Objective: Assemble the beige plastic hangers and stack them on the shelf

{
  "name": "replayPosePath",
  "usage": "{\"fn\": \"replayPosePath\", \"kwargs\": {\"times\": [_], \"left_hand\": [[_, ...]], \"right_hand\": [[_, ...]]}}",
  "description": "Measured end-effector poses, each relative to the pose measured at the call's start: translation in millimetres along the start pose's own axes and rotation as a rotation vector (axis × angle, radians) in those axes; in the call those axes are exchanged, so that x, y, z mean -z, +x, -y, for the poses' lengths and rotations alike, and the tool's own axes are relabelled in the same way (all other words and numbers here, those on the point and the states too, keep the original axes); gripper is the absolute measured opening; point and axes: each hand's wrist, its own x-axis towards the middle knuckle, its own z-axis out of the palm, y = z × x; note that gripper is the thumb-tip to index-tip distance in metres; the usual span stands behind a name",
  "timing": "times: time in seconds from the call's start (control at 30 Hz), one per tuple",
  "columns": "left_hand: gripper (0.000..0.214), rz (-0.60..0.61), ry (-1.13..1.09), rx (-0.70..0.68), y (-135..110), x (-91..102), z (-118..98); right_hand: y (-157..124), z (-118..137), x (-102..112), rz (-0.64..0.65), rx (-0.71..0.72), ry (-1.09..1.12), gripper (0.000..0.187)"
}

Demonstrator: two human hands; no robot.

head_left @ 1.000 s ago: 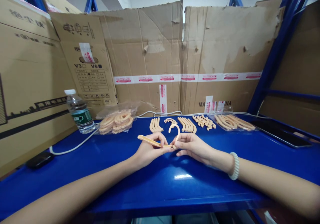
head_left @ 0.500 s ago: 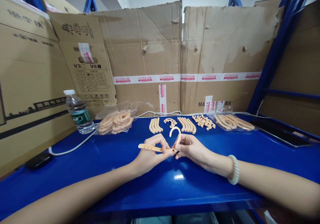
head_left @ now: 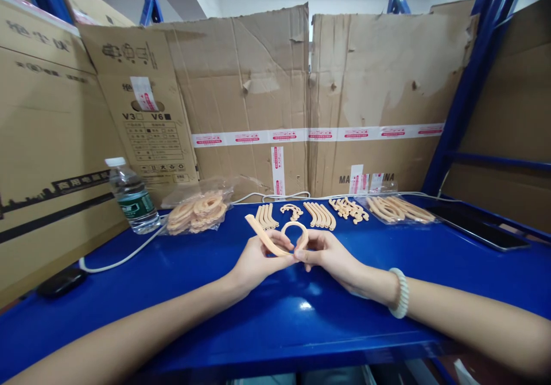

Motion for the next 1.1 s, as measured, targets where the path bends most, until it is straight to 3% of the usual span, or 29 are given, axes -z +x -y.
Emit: {"fn": "replayPosePath", "kwargs": {"times": [0.27, 0.37, 0.43, 0.53, 0.6, 0.67, 0.9, 1.0, 1.1], "left_hand": [[0.050, 0.034, -0.211, 0.206, 1, -0.1, 4], [0.050, 0.010, -0.237, 0.248, 1, 0.4, 3], [0.049, -0.004, -0.270, 0.268, 2, 0.8, 3], [0.049, -0.011, -0.310, 0.283, 3, 1.3, 2], [0.049, -0.011, -0.331, 0.288, 4, 1.8, 1], [0.051, -0.013, -0.347, 0.292, 4, 2.3, 1], [0.054, -0.017, -0.344, 0.299, 3, 1.6, -1], [0.054, -0.013, -0.342, 0.301, 3, 1.1, -3], [0.053, -0.012, -0.345, 0.298, 3, 1.1, -3]], "right_hand": [[4, -5, 2, 0.061, -0.034, -0.109, 0.042], [14, 2, 18, -0.022, 0.035, -0.223, 0.041], [23, 7, 36, -0.121, 0.180, -0.425, 0.032], [37, 7, 64, -0.138, 0.422, -1.026, 0.016], [44, 1, 77, -0.072, 0.485, -1.346, 0.020], [48, -6, 82, -0.034, 0.477, -1.455, 0.021], [51, -3, 81, -0.107, 0.503, -1.278, 0.018], [43, 8, 75, -0.230, 0.410, -0.794, 0.015], [30, 18, 60, -0.268, 0.312, -0.286, 0.026]]}}
